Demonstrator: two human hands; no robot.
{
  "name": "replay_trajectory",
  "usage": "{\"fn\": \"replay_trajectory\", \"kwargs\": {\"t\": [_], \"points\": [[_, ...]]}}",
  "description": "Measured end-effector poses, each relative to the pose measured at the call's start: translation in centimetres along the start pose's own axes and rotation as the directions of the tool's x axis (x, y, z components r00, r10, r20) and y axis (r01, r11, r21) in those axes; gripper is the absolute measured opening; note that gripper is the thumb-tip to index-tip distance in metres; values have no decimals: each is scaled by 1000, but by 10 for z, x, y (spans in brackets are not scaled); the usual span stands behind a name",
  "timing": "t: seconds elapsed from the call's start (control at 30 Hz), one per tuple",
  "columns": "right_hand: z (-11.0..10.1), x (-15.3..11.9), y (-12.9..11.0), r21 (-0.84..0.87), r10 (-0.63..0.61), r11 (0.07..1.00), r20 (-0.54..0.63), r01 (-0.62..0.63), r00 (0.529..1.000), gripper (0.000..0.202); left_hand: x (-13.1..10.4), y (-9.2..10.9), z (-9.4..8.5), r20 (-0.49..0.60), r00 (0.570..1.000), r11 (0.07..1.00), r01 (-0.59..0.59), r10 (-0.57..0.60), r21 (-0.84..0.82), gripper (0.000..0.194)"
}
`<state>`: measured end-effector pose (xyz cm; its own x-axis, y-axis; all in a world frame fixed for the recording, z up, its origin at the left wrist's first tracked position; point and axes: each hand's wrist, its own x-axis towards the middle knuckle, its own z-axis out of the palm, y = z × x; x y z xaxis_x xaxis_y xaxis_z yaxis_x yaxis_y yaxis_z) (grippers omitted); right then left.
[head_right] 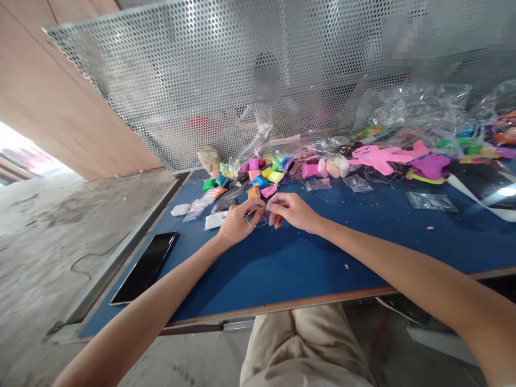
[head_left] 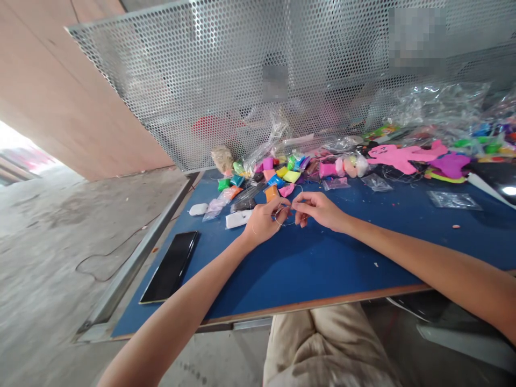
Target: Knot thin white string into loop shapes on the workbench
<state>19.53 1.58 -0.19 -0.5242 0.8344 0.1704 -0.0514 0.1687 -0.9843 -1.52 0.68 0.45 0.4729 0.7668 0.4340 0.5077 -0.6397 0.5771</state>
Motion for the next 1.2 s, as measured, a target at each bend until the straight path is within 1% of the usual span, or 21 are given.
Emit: {"fn": "replay_trajectory", "kwargs": {"t": [0.07,0.13,0.23,0.3,0.37,0.47,0.6,0.7,0.87,0.93,0.97,1.03,1.1,1.13,1.2], "points": [[-1,-1,0,6,3,1000,38,-4,999,32,-1,0,-2,27,1000,998,-15,16,-53,13],[-2,-2,1,35,11,999,76,-14,997,30,-3,1,-4,77,997,985,-4,18,-171,15],[-2,-3,2,90,13,996,120,-24,993,29,-5,0,-6,157,987,928,70,-12,-365,24],[-2,-4,2,105,2,994,154,-19,988,28,-5,-2,-6,190,980,893,130,-51,-431,26],[-1,-4,2,99,-22,995,173,5,985,27,-5,-5,-7,206,975,877,170,-83,-449,28],[0,-4,2,72,-62,996,178,50,982,25,-5,-7,-9,214,973,871,181,-90,-457,31],[-2,-5,2,61,-80,996,191,70,978,26,-4,-6,-12,250,964,861,207,-96,-465,33],[-4,-4,4,53,-98,995,203,89,974,25,-4,-3,-13,285,952,867,232,-110,-441,32],[-9,-2,7,-41,-62,997,206,72,977,25,-5,-1,-15,310,939,883,266,-147,-387,28],[-9,-2,7,-62,-45,996,218,60,975,24,-4,-1,-17,364,921,858,298,-142,-418,28],[-8,-3,6,-71,-36,996,232,54,972,23,-4,-1,-18,418,899,835,325,-128,-444,28],[-8,-4,5,-102,-16,994,266,45,964,21,-4,-2,-21,538,839,791,385,-85,-475,29],[-7,-5,3,-148,5,988,289,39,957,20,-3,-3,-25,615,787,789,407,-48,-460,30],[-7,-6,3,-168,15,985,297,36,955,20,-3,-3,-26,629,776,801,400,-38,-446,29],[-7,-7,2,-196,26,980,305,36,952,19,-2,-4,-27,625,780,823,372,-26,-429,28]]}}
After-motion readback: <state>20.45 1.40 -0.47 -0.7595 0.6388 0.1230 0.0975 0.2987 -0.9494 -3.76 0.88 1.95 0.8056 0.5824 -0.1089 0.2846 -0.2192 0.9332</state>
